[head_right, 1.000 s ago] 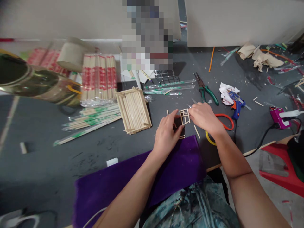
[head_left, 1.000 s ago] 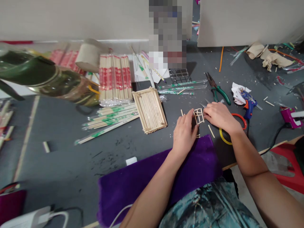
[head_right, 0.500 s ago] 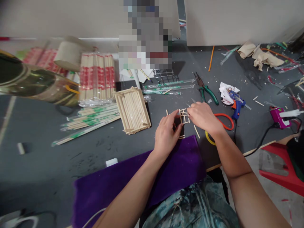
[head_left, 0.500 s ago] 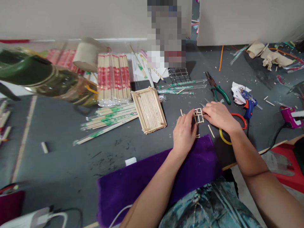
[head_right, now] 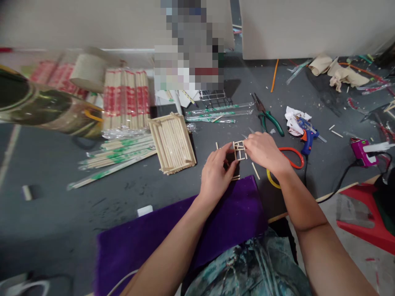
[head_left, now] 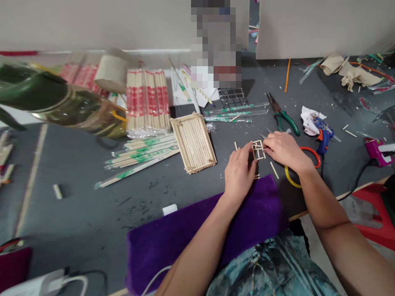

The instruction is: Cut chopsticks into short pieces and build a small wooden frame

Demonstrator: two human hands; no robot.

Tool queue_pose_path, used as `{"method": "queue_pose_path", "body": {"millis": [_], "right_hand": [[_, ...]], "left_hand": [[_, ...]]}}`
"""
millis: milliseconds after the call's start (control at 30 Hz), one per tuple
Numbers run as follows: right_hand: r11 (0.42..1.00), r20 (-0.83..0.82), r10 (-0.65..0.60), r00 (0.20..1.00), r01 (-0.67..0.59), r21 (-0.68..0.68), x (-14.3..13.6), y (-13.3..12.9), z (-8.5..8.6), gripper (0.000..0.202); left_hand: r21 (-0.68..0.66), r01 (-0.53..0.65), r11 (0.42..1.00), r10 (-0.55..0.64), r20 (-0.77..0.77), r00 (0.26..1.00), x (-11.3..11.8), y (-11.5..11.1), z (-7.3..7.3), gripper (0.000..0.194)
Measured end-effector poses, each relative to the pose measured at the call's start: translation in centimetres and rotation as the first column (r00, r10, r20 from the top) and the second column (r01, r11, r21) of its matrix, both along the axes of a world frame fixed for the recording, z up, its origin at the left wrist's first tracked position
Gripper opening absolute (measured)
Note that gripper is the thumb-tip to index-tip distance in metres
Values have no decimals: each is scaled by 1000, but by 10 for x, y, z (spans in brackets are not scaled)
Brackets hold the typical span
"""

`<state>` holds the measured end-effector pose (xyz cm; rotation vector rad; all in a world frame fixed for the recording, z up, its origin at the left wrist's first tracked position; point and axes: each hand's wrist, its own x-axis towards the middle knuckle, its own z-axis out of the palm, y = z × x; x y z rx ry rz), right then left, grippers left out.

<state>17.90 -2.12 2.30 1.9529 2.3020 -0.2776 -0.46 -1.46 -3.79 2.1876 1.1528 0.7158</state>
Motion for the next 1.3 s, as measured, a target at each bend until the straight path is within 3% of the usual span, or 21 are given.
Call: {"method": "queue_pose_path", "body": {"millis": [333,733,1300], "right_hand": [[999,-35,-9,999,10,48,3,-1,-2,11],[996,-90,15,996,-7,84,0,-3,-6,21],[999,-88,-9,996,13,50,2,-1,-1,22]], "left_hand": [[32,-11,999,11,9,1000,-1,2,-1,51],[49,73,996,-70,-55,996,-1,2,-2,67],[33,42,999,-42,-19,999,-2,2,0,57]]}}
